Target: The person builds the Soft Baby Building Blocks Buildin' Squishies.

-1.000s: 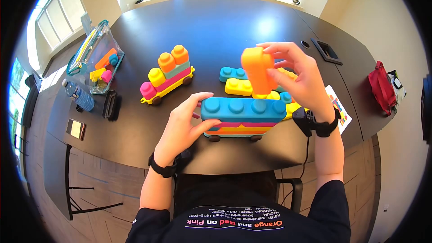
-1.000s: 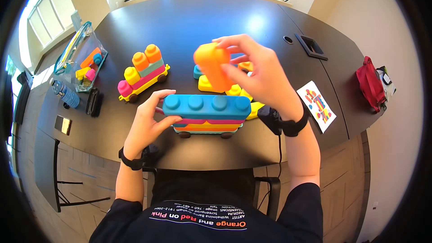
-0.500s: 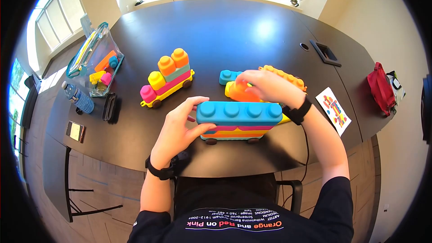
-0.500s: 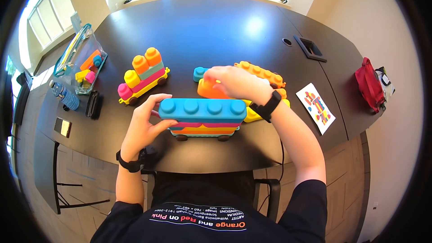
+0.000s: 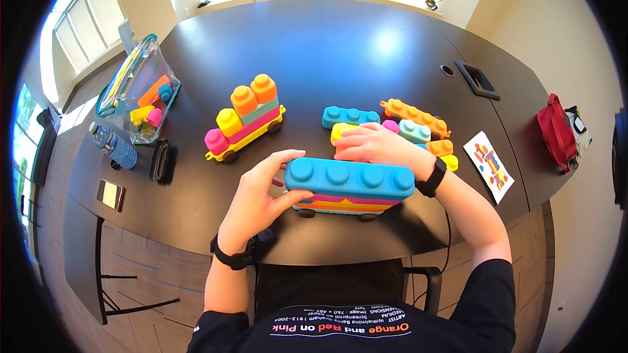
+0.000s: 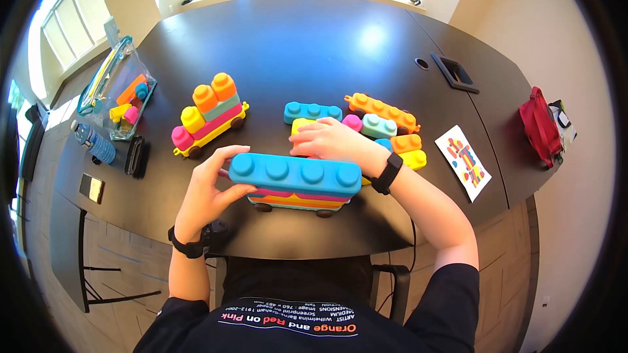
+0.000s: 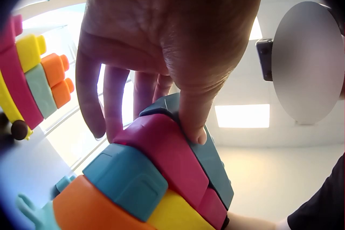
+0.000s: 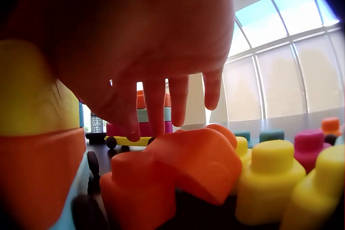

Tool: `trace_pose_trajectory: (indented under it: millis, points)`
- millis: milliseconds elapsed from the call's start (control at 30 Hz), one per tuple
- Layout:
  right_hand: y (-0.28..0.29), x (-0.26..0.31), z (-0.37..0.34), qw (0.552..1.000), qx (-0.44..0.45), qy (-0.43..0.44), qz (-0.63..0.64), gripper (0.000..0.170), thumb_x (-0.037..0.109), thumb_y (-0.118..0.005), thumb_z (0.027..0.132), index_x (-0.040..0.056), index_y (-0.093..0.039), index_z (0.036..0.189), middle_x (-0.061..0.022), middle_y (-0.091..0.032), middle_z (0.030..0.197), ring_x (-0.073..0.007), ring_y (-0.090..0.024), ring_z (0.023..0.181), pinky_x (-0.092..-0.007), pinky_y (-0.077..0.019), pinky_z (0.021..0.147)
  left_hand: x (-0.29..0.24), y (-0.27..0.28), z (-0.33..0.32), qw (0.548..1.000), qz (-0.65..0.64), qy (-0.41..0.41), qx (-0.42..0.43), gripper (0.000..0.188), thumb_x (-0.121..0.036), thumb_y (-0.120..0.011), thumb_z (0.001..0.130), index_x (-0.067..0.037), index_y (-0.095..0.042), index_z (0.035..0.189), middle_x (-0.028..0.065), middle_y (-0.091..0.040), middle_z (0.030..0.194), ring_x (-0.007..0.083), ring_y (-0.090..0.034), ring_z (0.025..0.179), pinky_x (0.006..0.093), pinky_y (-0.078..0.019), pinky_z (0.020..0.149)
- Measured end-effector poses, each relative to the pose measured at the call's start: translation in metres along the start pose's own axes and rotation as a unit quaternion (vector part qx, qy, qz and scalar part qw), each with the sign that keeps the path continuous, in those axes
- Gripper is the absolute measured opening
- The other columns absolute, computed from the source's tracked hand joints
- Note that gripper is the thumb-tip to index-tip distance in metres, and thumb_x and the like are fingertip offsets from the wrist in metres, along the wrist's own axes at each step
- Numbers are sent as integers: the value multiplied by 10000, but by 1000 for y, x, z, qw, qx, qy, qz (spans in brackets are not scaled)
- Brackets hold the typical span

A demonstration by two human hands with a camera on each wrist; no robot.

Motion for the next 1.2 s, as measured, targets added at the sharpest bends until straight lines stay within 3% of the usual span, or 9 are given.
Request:
trace_pose_trajectory:
  millis: [67,200,500,700,800,867,900,1000,1200]
  points:
    - [-5,-2,-7,997,62,-33,26,294,299,-624,989,133,-726,1209,-115,-576,1541,-318,-496,1466,-547,-365,1212,0,0,0,1000,-2,-1,5,623,-190,-921,812,-97,-643,1362,84,-735,1197,235,-705,1025,351,-583,839]
    - [-15,-10,-11,998,62,-32,-2,297,307,-624,981,129,-737,1191,-121,-528,1590,-331,-450,1504,-564,-350,1224,0,0,-1,1000,-1,-1,2,623,-187,-919,814,-99,-645,1366,82,-733,1205,237,-702,1029,351,-584,837]
    - [-14,-10,-9,997,52,27,-48,261,263,-629,959,63,-749,1078,-161,-553,1545,-359,-523,1417,-471,-426,1175,0,-1,-1,1000,1,0,0,622,-196,-919,814,-99,-646,1365,79,-731,1219,231,-702,1032,349,-586,833]
    - [-5,-13,-14,988,-1,-81,131,162,171,-745,906,56,-692,1007,-173,-616,1455,-385,-589,1329,-446,-506,1081,0,0,-1,1000,4,-2,-3,628,-198,-920,810,-100,-644,1366,76,-732,1219,231,-703,1033,349,-587,829]
    - [0,-18,-16,987,-84,-46,125,190,110,-790,871,58,-699,1029,-133,-683,1335,-319,-642,1237,-406,-526,1034,-1,-1,-1,1000,5,-4,-4,627,-202,-919,810,-100,-643,1364,72,-734,1218,230,-705,1035,350,-588,829]
    - [25,-19,-18,950,-119,-196,212,234,137,-812,887,31,-706,1066,-97,-739,1155,-247,-700,1086,-369,-557,948,-1,-1,0,1000,5,-5,-5,625,-207,-919,811,-102,-644,1363,71,-735,1219,230,-706,1037,351,-588,829]
    - [35,-23,-19,946,-188,-168,204,255,120,-814,893,30,-710,1108,-78,-751,1055,-196,-715,977,-337,-568,901,0,-2,0,1000,4,-4,-7,619,-211,-918,813,-104,-645,1358,70,-738,1215,230,-709,1037,351,-589,829]
    - [70,-15,-19,876,-307,-191,321,245,106,-817,899,45,-741,1123,-63,-761,1041,-170,-727,920,-312,-587,828,-1,-6,3,1000,4,-1,-8,611,-221,-915,818,-106,-646,1354,72,-743,1207,234,-715,1037,354,-590,829]
    - [102,79,7,953,-294,-70,10,282,79,-866,838,28,-741,1085,-104,-752,1031,-248,-736,902,-318,-589,768,-3,-15,6,1000,11,2,-17,594,-211,-913,823,-89,-638,1336,66,-755,1143,214,-725,1031,344,-581,835]
Point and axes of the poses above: each hand's wrist, its own z-axis towards the middle knuckle, its own y-axis out of the back of the hand, x = y × z, the point moved 3 cm from there along z, towards the middle knuckle
